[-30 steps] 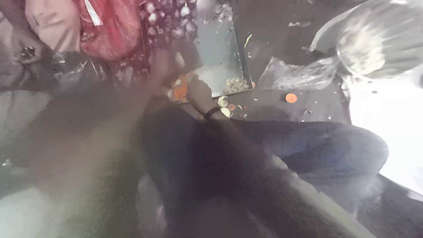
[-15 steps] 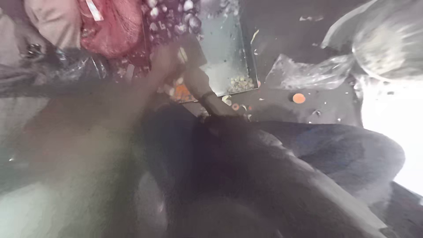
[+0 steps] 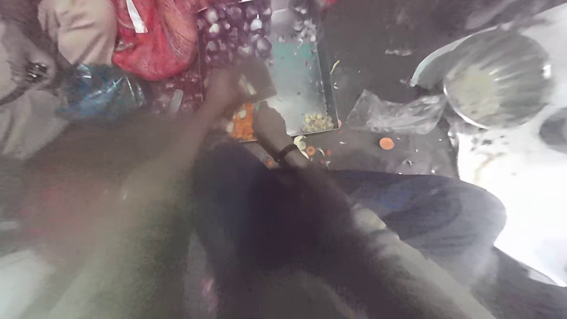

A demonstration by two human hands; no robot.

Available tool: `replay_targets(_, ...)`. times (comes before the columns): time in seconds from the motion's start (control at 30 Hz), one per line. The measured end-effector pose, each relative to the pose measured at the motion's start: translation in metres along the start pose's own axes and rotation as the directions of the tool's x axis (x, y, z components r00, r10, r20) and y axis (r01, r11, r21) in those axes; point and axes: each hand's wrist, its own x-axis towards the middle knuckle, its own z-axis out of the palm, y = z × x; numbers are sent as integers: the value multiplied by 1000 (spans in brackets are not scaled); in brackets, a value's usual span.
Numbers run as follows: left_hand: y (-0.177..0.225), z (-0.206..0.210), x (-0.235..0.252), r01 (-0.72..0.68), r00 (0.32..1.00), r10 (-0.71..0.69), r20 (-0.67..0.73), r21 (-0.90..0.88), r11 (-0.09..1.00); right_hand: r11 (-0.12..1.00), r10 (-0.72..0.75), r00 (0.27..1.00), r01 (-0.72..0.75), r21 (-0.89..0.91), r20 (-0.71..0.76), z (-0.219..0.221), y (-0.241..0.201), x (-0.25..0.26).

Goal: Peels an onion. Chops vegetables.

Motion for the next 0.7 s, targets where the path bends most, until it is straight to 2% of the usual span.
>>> replay_targets(0.23,-10,8,7,-33,999,34,-26,33,999,999,33,999,-34,-20,-32,2,-1,-7)
replay_targets(0.57,-2,2,6,-52,999,53,-1,70,996,998,64,998,-64,-26,-8,6,-9,-5)
replay_targets(0.7,5,0,6,68,997,-72,38,91,993,1000,-19,999,19,-18,-29,10,-6,1)
